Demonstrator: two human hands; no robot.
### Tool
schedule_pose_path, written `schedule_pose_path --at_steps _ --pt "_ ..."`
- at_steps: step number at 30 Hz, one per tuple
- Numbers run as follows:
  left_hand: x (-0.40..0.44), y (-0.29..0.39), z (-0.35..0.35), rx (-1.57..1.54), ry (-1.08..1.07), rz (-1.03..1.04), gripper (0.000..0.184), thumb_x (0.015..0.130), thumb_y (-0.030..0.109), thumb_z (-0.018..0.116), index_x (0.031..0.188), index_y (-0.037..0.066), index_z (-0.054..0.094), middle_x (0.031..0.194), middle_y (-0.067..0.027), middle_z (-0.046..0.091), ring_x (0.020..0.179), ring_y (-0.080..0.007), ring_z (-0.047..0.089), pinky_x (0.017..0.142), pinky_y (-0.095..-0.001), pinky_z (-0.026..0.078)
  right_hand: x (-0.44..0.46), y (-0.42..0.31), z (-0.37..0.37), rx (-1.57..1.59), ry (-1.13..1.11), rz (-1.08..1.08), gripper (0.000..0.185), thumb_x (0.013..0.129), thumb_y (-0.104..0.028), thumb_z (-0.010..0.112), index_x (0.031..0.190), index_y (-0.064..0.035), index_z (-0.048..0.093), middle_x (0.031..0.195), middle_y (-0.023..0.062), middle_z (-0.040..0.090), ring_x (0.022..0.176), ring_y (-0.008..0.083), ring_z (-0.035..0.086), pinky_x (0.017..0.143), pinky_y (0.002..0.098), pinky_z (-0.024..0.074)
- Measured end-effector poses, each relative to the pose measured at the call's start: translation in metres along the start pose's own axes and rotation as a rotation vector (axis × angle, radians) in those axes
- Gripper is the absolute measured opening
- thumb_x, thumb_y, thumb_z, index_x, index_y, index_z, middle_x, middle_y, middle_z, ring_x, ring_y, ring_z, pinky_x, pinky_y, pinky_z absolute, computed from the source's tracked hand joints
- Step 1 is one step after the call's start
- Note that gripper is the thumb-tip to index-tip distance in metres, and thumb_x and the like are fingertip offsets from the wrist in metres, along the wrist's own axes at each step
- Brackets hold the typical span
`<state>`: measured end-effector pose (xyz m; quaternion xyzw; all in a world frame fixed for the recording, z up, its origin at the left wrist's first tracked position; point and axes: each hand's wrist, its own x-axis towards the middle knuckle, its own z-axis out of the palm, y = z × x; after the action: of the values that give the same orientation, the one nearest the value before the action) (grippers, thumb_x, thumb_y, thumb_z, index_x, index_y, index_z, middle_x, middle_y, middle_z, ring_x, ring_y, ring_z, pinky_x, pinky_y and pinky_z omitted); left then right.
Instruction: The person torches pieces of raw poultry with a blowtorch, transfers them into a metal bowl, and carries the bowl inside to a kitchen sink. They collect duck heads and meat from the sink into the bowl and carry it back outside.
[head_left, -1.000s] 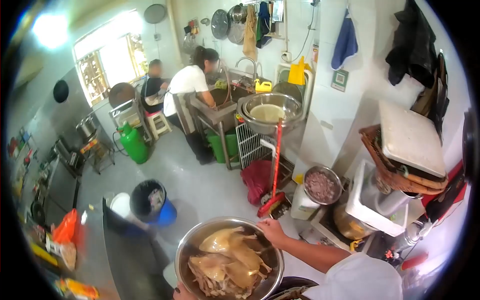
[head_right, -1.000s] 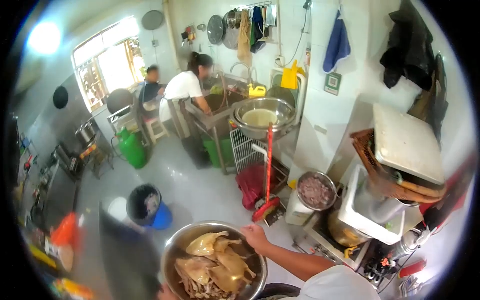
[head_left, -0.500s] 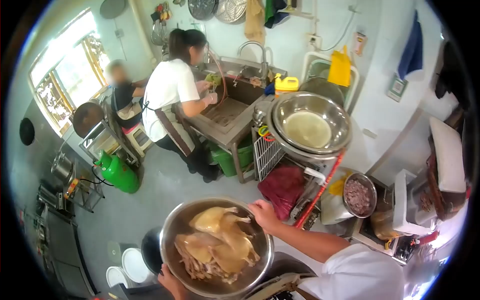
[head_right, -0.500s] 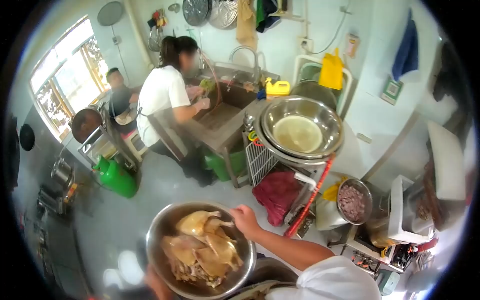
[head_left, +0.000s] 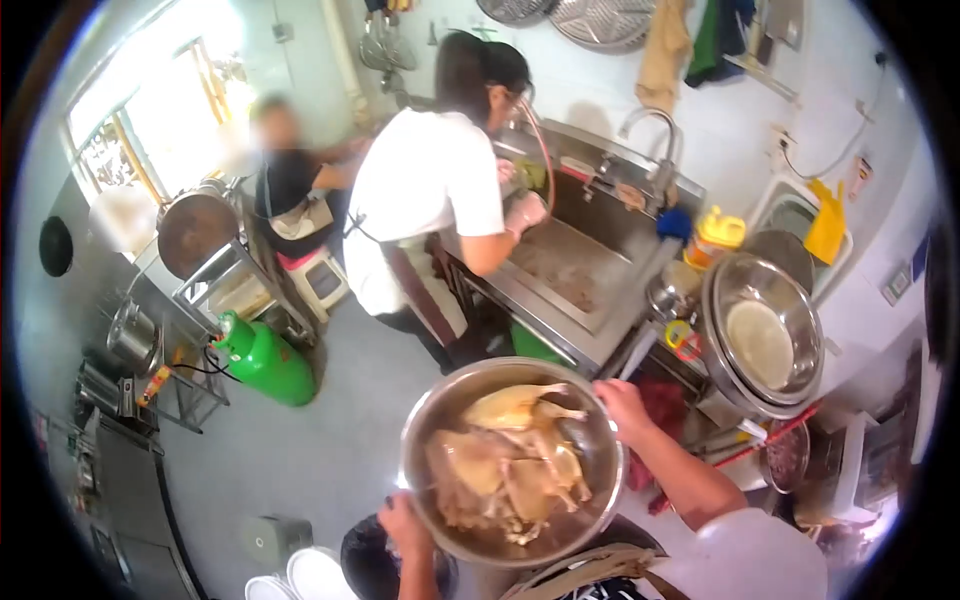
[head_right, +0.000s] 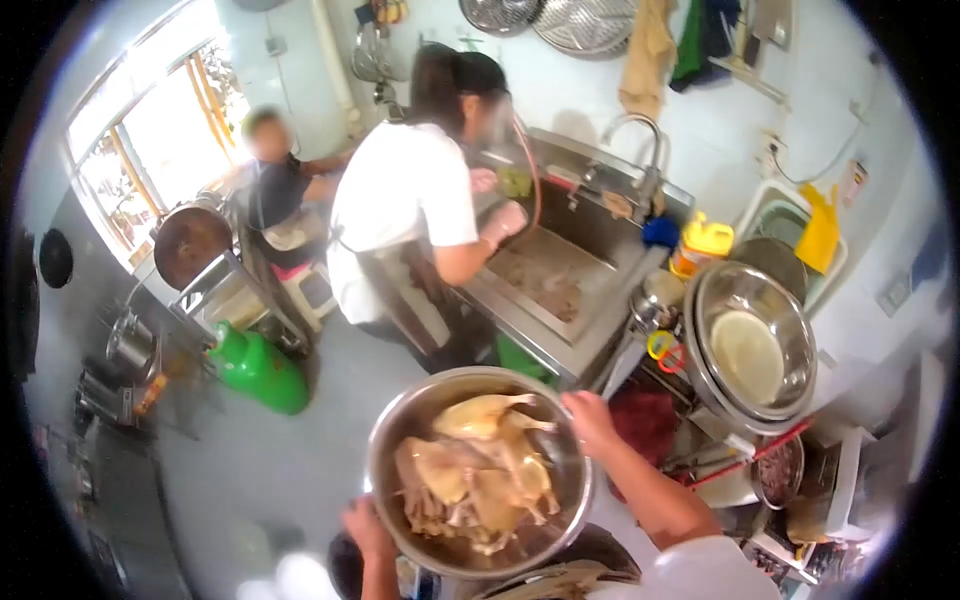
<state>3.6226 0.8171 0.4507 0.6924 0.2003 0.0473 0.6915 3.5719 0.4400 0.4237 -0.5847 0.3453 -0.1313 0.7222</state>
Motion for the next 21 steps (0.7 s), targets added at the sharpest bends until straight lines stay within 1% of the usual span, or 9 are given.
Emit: schedule_pose_path --at_steps 2,6,8,10,11,13,15,20,21 --pt "0.02 0.038 0.033 -0.029 -0.202 -0.049 0.021 0.084 0.017 0.057 0.084 -0.004 0.058 0.075 -0.0084 0.061 0.067 -0.0161 0.056 0.063 -0.0309 0.048 0.021 -0.001 -0.01 0.052 0.166 -0.031 0.019 0.086 -0.019 0.061 0.077 -0.0019 0.063 0.074 0.0046 0.059 0.072 0.0139 0.055 0.064 0.0313 0.0445" --pt "0.075 0.065 0.086 0.063 -0.467 -0.057 0.025 0.082 0.014 0.061 0.097 -0.004 0.054 0.092 -0.0118 0.06 0.081 -0.0182 0.057 0.072 -0.0297 0.048 0.019 -0.054 -0.016 0.229 0.28 -0.041 0.014 0.083 -0.012 0.062 0.072 -0.0025 0.061 0.069 0.0059 0.058 0.065 0.0159 0.056 0.061 0.0323 0.0477" --pt "0.091 0.084 0.119 0.097 -0.641 -0.115 0.034 0.081 0.01 0.064 0.107 -0.004 0.048 0.104 -0.0137 0.057 0.091 -0.0192 0.056 0.08 -0.0302 0.047 0.027 -0.054 -0.039 0.121 0.373 -0.044 0.016 0.083 -0.015 0.063 0.082 0.0014 0.064 0.076 0.0077 0.061 0.07 0.0161 0.058 0.064 0.0329 0.0483" --pt "0.082 0.129 0.156 0.0 -0.861 -0.135 0.028 0.079 -0.001 0.062 0.104 -0.005 0.052 0.1 -0.0122 0.059 0.086 -0.0185 0.057 0.079 -0.0313 0.048 0.03 -0.064 -0.051 0.219 0.382 -0.03 0.015 0.081 -0.012 0.065 0.083 0.0026 0.065 0.076 0.0092 0.062 0.068 0.0171 0.059 0.06 0.033 0.0481" --pt "0.076 0.141 0.174 -0.007 -0.909 -0.087 0.026 0.078 -0.002 0.061 0.103 -0.005 0.054 0.097 -0.0117 0.061 0.083 -0.0185 0.058 0.077 -0.0313 0.049 0.031 -0.072 -0.054 0.254 0.435 -0.017 0.014 0.08 -0.011 0.065 0.082 0.0029 0.064 0.076 0.0095 0.062 0.066 0.0175 0.059 0.059 0.0334 0.0477" --pt "0.075 0.153 0.197 0.015 -0.975 -0.026 0.024 0.078 -0.003 0.061 0.101 -0.005 0.057 0.093 -0.011 0.063 0.078 -0.0183 0.059 0.074 -0.0311 0.05 0.026 -0.084 -0.047 0.317 0.513 0.0 0.013 0.079 -0.009 0.065 0.08 0.0036 0.064 0.075 0.0102 0.063 0.064 0.0183 0.059 0.056 0.0342 0.0471" --pt "0.08 0.157 0.225 0.111 -1.024 -0.014 0.024 0.077 -0.002 0.061 0.101 -0.005 0.058 0.09 -0.0104 0.064 0.075 -0.0181 0.06 0.072 -0.0308 0.05 0.047 -0.072 -0.064 0.31 0.473 0.001 0.012 0.079 -0.008 0.064 0.078 0.004 0.064 0.073 0.0105 0.063 0.062 0.0189 0.059 0.054 0.035 0.0473" --pt "0.069 0.179 0.311 0.245 -0.926 0.017 0.023 0.074 -0.002 0.057 0.096 -0.006 0.061 0.09 -0.0112 0.064 0.073 -0.0179 0.06 0.07 -0.0293 0.049 0.112 -0.088 -0.1 0.43 0.382 -0.014 0.013 0.08 -0.008 0.061 0.076 0.0041 0.065 0.069 0.0103 0.062 0.057 0.0196 0.058 0.054 0.0335 0.0477" --pt "0.06 0.182 0.327 0.22 -0.892 0.032 0.023 0.074 -0.002 0.057 0.096 -0.006 0.061 0.09 -0.0115 0.064 0.074 -0.018 0.06 0.07 -0.0291 0.049 0.129 -0.094 -0.111 0.321 0.355 -0.006 0.018 0.081 -0.012 0.062 0.085 0.0051 0.065 0.079 0.0116 0.064 0.068 0.0196 0.06 0.062 0.0328 0.0485"
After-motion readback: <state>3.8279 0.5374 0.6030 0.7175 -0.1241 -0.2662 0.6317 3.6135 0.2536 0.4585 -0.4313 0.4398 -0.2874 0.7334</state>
